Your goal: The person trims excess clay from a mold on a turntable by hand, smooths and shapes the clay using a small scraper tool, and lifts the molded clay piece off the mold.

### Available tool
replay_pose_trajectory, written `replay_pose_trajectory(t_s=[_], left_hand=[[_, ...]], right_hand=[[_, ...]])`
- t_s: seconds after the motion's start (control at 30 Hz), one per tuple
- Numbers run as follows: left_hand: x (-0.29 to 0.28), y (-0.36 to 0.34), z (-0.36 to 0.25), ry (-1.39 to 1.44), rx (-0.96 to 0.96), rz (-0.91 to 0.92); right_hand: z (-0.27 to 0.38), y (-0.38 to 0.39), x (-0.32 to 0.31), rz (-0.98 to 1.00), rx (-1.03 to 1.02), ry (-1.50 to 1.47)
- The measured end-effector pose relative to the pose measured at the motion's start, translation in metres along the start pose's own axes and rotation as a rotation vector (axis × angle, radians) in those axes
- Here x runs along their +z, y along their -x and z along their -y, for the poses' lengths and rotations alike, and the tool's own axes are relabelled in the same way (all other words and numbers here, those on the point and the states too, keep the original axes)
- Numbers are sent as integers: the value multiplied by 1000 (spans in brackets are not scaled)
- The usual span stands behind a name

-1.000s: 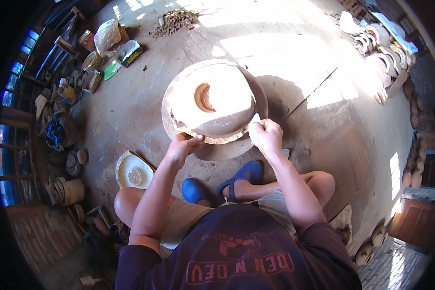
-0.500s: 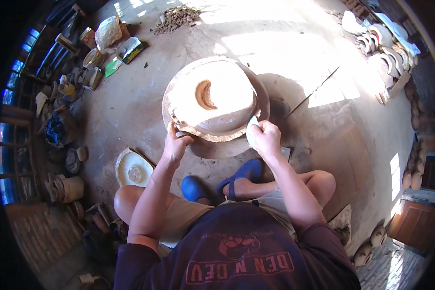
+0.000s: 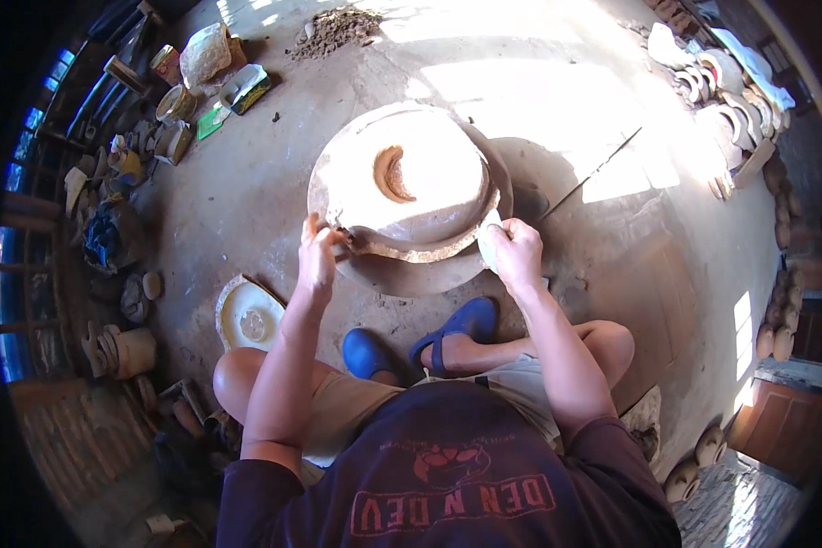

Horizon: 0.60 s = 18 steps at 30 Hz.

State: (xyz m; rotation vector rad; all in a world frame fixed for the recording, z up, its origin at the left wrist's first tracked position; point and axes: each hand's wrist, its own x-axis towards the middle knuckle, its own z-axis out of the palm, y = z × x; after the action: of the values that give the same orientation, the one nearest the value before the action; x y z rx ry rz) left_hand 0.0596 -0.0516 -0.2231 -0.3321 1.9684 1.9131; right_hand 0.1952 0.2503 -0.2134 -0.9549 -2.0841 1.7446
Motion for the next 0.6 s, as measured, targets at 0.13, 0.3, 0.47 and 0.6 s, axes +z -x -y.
replay_pose_trajectory(t_s=[0.13,0.3,0.47,0.6], left_hand=[[-7,-22,-6,97,146,41],[-7,-38,8,168,85,253],[-1,-33,19,62,108,195],[0,-24,8,86,54,213]], right_hand=[[4,-5,-1,11,42,4],[13,-9,3,25,6,130],[20,-16,4,17,-4,174],[19,-14,3,34,-12,193]])
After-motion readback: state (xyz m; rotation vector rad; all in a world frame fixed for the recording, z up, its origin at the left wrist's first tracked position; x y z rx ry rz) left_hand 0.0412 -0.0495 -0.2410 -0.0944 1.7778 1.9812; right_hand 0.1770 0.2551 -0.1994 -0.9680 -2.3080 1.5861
